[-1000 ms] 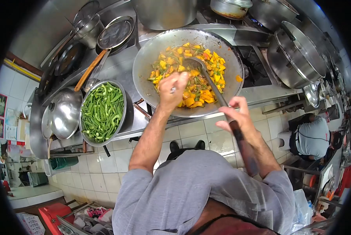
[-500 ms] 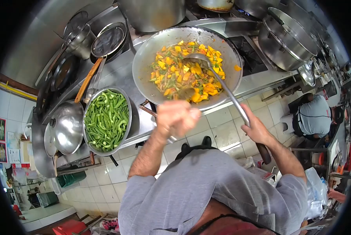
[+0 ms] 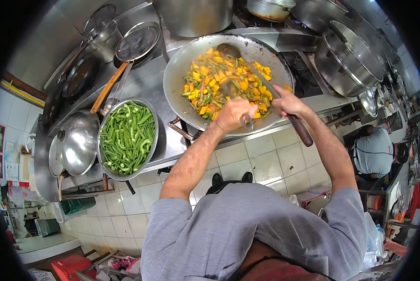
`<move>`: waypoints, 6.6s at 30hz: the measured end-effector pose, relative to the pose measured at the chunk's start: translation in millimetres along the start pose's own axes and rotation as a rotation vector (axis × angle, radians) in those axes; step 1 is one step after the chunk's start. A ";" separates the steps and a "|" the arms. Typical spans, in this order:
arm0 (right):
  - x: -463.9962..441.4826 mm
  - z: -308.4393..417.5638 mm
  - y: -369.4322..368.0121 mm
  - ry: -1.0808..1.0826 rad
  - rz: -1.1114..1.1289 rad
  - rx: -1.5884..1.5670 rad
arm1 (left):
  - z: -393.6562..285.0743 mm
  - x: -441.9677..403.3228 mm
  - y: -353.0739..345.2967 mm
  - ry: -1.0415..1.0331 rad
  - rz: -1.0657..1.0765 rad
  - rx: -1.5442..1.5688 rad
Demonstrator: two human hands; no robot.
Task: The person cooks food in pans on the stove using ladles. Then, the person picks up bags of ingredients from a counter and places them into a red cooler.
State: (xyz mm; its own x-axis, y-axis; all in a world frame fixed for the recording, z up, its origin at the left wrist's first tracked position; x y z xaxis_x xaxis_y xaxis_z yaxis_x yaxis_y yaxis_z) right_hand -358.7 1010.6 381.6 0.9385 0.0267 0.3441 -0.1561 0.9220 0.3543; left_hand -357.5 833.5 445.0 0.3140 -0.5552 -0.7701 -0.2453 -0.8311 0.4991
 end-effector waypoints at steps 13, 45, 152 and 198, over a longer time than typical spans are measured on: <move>126.7 -23.5 11.7 -0.028 -0.092 -0.327 | -55.7 46.3 -22.5 0.431 0.586 -0.292; 103.8 -4.9 32.3 0.066 -0.192 -0.169 | -158.0 -77.9 86.2 -0.026 0.150 1.315; 100.6 76.5 -17.0 0.038 0.177 -1.045 | 48.3 26.1 105.8 0.510 -1.057 0.452; -33.4 40.0 6.0 0.448 0.045 1.217 | -9.5 7.1 30.3 0.378 -0.090 0.261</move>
State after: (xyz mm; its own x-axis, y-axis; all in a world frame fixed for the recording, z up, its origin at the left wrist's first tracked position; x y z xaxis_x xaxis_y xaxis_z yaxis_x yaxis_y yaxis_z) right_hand -403.3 999.8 407.1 0.9089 0.3922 0.1414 -0.1463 -0.0174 0.9891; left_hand -354.0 804.1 458.4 0.6449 -0.4945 -0.5827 -0.4094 -0.8674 0.2830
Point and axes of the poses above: each hand's wrist, its own x-axis away from the middle knuckle, its own y-axis out of the back of the hand, z = x × y, the point moved 8 cm from there along -x, towards the middle knuckle, and after that the axes turned 5 degrees about y, right-handed, at the moved point
